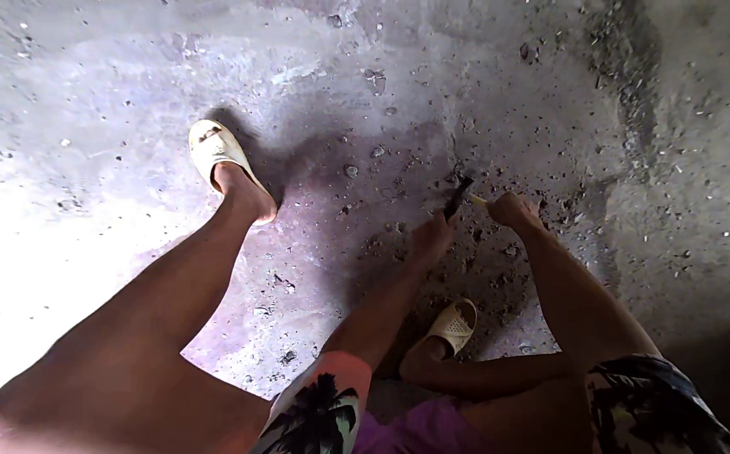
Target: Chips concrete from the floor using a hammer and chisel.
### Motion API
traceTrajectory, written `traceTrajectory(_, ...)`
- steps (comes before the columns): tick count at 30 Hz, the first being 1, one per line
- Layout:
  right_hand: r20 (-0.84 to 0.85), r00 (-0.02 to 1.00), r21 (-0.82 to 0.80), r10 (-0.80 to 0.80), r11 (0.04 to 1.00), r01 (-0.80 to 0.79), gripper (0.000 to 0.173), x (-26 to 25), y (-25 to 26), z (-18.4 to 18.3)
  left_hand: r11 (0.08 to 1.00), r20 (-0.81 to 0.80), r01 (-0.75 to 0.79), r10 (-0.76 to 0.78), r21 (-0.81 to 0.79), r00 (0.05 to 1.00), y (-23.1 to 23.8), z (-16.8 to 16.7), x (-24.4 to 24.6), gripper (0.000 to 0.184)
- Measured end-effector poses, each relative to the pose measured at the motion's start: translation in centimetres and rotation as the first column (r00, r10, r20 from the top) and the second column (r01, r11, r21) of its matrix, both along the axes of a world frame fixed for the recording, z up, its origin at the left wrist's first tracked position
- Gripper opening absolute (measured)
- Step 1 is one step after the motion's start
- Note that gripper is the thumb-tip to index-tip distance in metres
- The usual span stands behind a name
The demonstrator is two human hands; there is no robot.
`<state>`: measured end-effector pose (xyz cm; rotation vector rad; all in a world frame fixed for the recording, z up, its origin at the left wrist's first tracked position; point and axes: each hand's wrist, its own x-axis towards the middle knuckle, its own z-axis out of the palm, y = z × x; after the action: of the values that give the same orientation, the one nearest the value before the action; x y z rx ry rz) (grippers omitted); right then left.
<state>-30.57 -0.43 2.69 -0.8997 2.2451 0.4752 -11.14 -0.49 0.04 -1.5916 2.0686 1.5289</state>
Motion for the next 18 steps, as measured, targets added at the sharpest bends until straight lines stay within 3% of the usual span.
traceTrajectory(2, -0.013, 1.0, 0.009, -0.001, 1.0, 0.001, 0.053, -0.4, 0.5, -0.1, 0.999, -0.035, -0.034, 0.034, -0.001, 0.999, -0.2, 0.0, -1.0, 0.059)
traceTrajectory(6, -0.013, 1.0, 0.05, -0.004, 0.999, 0.004, 0.051, -0.5, -0.5, 0.3, 0.979, -0.117, -0.123, 0.105, -0.16, 0.988, 0.5, 0.6, -0.2, 0.055)
traceTrajectory(11, -0.013, 1.0, 0.069, 0.001, 0.998, 0.0, 0.05, -0.2, -1.1, 1.0, 0.997, 0.151, -0.065, 0.071, -0.039, 0.986, -1.7, -1.2, 0.3, 0.057)
traceTrajectory(15, -0.004, 0.999, 0.092, 0.04, 0.995, -0.039, 0.048, -0.2, -1.7, 1.8, 0.989, -0.027, -0.128, 0.127, -0.068, 0.992, -0.9, 0.4, 2.0, 0.058)
traceTrajectory(18, -0.011, 0.999, 0.101, 0.042, 0.994, -0.04, 0.048, -0.1, -2.1, 1.8, 0.988, -0.109, -0.09, 0.076, -0.129, 0.991, 0.8, -0.3, 2.1, 0.058)
